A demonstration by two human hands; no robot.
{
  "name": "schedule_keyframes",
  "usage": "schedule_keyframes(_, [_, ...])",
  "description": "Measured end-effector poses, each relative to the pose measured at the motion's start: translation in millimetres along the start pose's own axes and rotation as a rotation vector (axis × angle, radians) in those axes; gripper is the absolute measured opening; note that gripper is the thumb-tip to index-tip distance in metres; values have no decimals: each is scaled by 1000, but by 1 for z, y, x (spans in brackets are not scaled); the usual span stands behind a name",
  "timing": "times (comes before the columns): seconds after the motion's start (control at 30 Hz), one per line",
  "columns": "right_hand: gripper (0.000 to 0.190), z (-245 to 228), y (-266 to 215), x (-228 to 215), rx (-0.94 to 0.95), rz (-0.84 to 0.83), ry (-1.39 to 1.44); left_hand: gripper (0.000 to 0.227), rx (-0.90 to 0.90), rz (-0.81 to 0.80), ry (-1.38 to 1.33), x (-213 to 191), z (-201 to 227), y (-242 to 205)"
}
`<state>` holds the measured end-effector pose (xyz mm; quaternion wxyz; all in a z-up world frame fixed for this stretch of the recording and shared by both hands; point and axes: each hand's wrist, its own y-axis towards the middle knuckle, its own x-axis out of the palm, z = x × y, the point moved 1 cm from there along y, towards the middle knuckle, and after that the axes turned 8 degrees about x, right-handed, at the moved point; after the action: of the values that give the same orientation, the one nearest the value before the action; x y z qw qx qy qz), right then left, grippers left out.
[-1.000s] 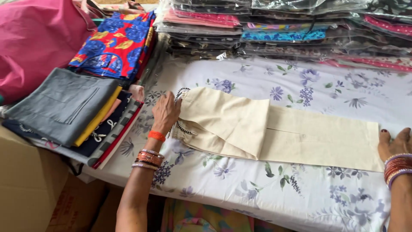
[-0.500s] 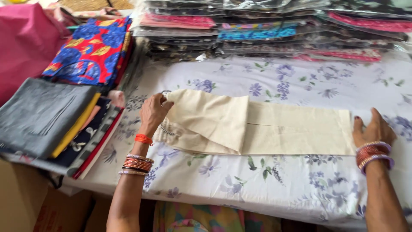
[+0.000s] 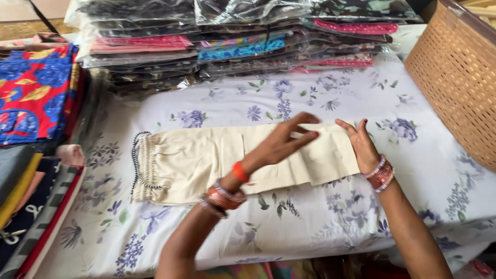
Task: Fold various pairs of trousers and stack them on a table.
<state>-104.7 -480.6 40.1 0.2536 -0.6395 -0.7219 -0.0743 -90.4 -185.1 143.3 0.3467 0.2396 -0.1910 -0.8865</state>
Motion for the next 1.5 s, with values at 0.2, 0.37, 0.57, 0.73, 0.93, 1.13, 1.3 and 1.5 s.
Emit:
schedule_keyframes(0.2, [68, 7, 6, -14, -40, 137, -379, 34, -109, 202, 375, -93, -24, -142])
schedule_keyframes(0.37, [74, -3, -7, -9, -234, 34, -999, 29, -365, 328, 1043, -146, 2, -261])
schedule_keyframes(0.57, [49, -2, -2, -17, -396, 528, -1114, 30, -426, 245, 1280, -153, -8, -302])
schedule_keyframes(0.73, [39, -11, -11, 14, -43, 766, -1320, 30, -432, 257, 1249, -148, 1, -296])
schedule_keyframes(0.93, [36, 2, 1, -21, -483, 697, -1372, 32, -421, 258, 1233, -149, -1, -301])
schedule_keyframes(1.13, [36, -2, -4, -8, -280, 768, -1482, 32, -441, 260, 1226, -147, -1, -301])
schedule_keyframes(1.3, [35, -1, -5, -10, -134, 768, -1517, 31, -448, 266, 1236, -147, -2, -303])
schedule_keyframes(1.5, [34, -4, -8, -29, -300, 825, -1604, 31, -443, 263, 1240, -146, -2, -303])
